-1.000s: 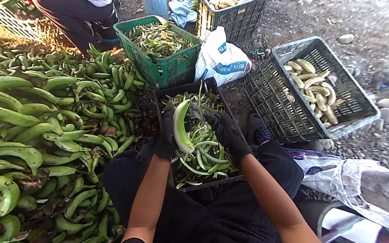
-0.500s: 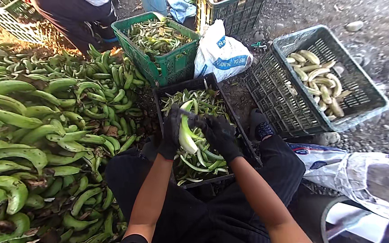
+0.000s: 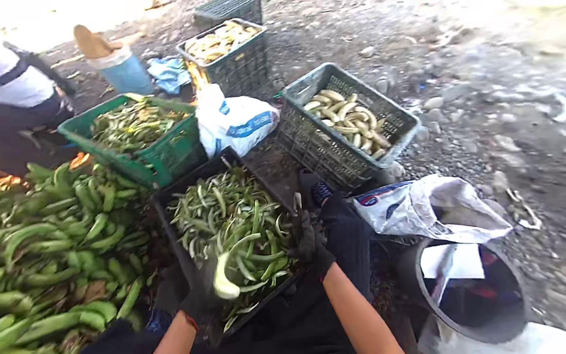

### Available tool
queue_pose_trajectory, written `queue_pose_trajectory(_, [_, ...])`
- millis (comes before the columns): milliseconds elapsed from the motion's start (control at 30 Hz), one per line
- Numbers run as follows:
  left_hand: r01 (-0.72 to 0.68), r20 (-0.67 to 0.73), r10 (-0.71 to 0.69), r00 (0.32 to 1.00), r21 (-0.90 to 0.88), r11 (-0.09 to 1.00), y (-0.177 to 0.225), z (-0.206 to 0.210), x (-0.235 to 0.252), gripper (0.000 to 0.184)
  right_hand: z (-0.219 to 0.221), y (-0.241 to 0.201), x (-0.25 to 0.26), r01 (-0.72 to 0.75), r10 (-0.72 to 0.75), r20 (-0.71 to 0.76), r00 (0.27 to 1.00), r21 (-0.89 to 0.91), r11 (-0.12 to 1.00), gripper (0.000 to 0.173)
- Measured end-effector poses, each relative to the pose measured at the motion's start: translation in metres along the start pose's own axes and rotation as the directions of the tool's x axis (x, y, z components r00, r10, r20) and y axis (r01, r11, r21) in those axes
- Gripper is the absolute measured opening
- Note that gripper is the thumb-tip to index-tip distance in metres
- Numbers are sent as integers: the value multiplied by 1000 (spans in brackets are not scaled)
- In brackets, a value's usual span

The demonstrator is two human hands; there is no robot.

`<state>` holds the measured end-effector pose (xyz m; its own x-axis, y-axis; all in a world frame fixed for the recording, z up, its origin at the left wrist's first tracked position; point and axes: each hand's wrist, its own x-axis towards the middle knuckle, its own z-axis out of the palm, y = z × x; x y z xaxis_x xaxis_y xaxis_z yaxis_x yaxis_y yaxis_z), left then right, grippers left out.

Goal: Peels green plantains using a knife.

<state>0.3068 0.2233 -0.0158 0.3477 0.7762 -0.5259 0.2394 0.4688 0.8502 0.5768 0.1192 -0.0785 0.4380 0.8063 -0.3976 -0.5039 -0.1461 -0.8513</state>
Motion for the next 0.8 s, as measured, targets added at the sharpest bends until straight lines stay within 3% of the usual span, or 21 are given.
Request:
queue_pose_trajectory(67, [77, 62, -79, 995, 31, 997, 1, 21, 7, 42, -4, -4, -11, -49, 56, -58, 997, 106, 993, 71])
queue_pose_trajectory(100, [44, 129, -45, 991, 11, 999, 17, 40, 15, 42, -4, -8, -14, -61, 67, -43, 997, 125, 990, 74])
queue_pose_trajectory(200, [-130, 276, 172, 946, -165, 978, 120, 115, 38, 40, -1, -10, -13, -76, 78, -12, 997, 115, 990, 75])
queue_pose_trajectory(333, [-334, 128, 370, 920, -237, 912, 236, 198, 49, 43, 8, -11, -14, -164, 170, -52, 984, 105, 981, 75])
queue_pose_trajectory(433, [-329, 116, 338, 934, -94, 940, 254, 214, 49, 59, 9, -11, -16, -143, 148, -38, 988, 107, 984, 66])
queue_pose_trajectory(500, [-342, 207, 330, 921, 23, 939, 240, 187, 43, 60, 9, -10, -15, -133, 138, -34, 990, 125, 983, 66])
queue_pose_trajectory(567, [-348, 247, 315, 916, 101, 932, 223, 134, 38, 57, 8, -7, -13, -115, 120, -25, 992, 142, 983, 66])
queue_pose_trajectory(633, [-291, 141, 274, 951, 119, 949, 215, 69, 18, 48, 9, -7, -13, -121, 125, -28, 992, 130, 984, 67])
queue_pose_trajectory(700, [-271, -60, 274, 960, 53, 961, 206, -10, -5, 33, 11, -8, -12, -119, 121, -12, 993, 116, 986, 64])
queue_pose_trajectory(767, [-338, -265, 317, 911, -37, 940, 183, -101, -33, 29, 15, -7, -9, -125, 127, -6, 992, 105, 986, 62])
queue_pose_trajectory(800, [-441, -306, 398, 865, -86, 893, 160, -152, -48, 35, 17, -6, -8, -124, 126, -12, 992, 106, 987, 61])
